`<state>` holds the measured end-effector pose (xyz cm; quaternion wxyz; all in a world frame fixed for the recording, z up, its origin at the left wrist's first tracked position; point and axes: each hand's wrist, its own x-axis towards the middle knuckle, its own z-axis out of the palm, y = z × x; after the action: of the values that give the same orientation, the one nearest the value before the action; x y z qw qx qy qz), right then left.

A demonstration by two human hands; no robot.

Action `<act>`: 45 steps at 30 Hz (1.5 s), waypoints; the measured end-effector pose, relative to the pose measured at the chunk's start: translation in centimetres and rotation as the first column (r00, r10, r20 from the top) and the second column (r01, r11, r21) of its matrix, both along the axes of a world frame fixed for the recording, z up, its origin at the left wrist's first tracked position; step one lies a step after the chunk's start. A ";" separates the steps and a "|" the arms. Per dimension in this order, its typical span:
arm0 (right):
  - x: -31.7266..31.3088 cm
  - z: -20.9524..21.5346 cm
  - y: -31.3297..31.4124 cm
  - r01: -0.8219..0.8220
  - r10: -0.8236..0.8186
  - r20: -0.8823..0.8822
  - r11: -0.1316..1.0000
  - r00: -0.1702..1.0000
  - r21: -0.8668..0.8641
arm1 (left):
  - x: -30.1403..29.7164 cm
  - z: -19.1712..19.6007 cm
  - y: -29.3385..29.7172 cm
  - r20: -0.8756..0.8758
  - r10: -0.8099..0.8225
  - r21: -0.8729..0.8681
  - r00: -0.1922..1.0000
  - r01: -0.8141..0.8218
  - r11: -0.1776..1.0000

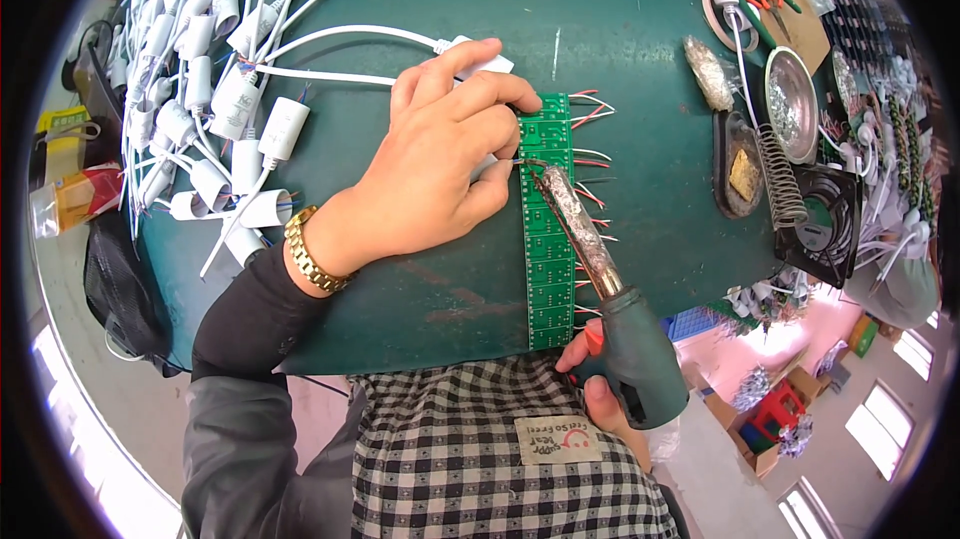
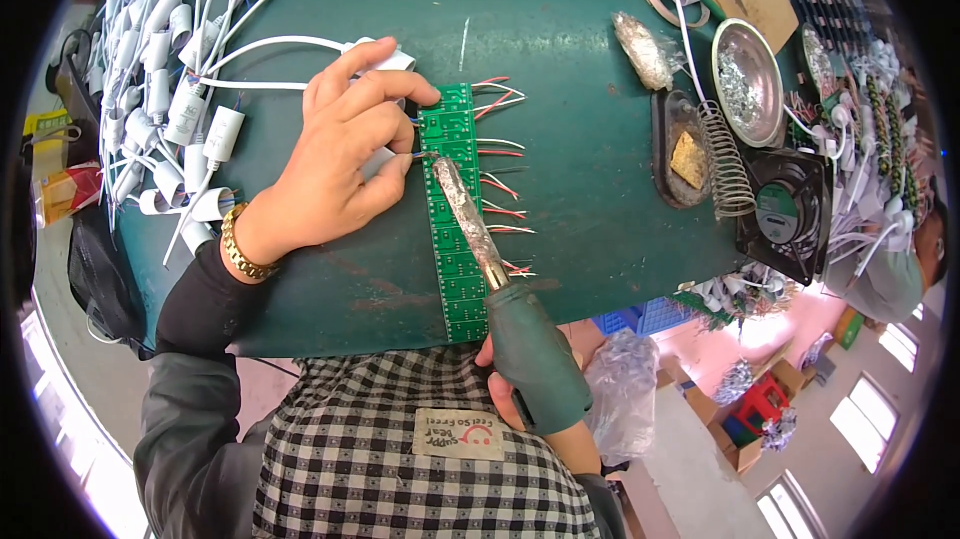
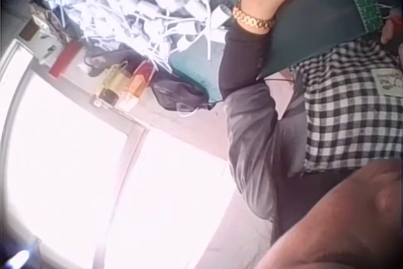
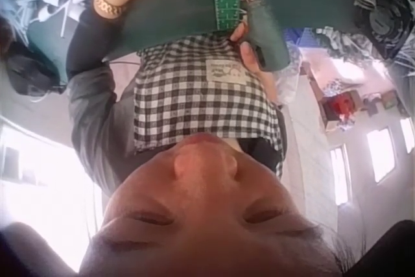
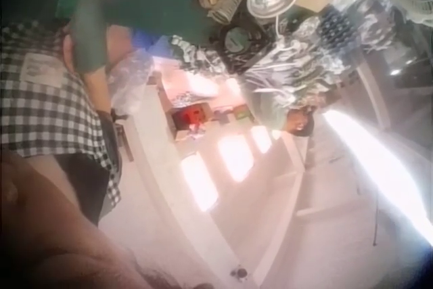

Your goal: The person solders wires to LED circuit boards using a soldering iron.

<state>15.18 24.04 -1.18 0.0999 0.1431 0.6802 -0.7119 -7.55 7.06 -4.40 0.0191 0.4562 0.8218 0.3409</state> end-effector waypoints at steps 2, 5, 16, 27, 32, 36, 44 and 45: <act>0.3 -0.2 -0.3 0.046 -0.046 0.004 0.999 0.999 -0.008 | 0.0 0.0 -0.2 -0.001 0.001 0.001 1.000 -0.001 1.000; 1.1 -0.8 -0.2 0.073 -0.072 -0.018 0.997 0.997 0.035 | 0.0 0.1 0.1 -0.003 -0.004 0.009 1.000 0.004 1.000; 2.0 -2.2 -0.5 0.298 -0.308 -0.123 0.950 0.943 -0.099 | 0.0 -0.1 -0.2 -0.012 -0.010 0.013 1.000 0.010 1.000; -1.3 1.4 -0.7 0.131 -0.133 0.047 0.990 0.990 0.049 | 0.1 -0.2 0.0 -0.024 0.020 0.011 0.999 -0.020 1.000; -0.9 1.2 0.5 -0.053 0.049 0.081 0.998 0.995 0.043 | 0.1 -0.1 0.2 -0.016 0.020 0.010 1.000 -0.020 1.000; -1.0 1.4 0.8 -0.121 0.116 0.046 0.984 0.992 0.127 | 0.2 0.0 0.0 -0.015 0.021 0.026 1.000 -0.021 0.999; 1.2 -0.1 0.6 0.019 -0.015 -0.047 0.996 0.999 0.088 | 0.2 -0.1 0.0 -0.018 0.023 0.030 1.000 -0.022 0.999; 1.2 -0.3 0.1 0.114 -0.113 -0.041 0.993 0.993 0.022 | 0.2 -0.1 0.0 -0.022 0.022 0.026 1.000 -0.021 0.999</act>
<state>16.41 24.13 -1.43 0.0441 0.1687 0.6814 -0.7108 -7.36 7.04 -4.46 0.0004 0.4513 0.8223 0.3468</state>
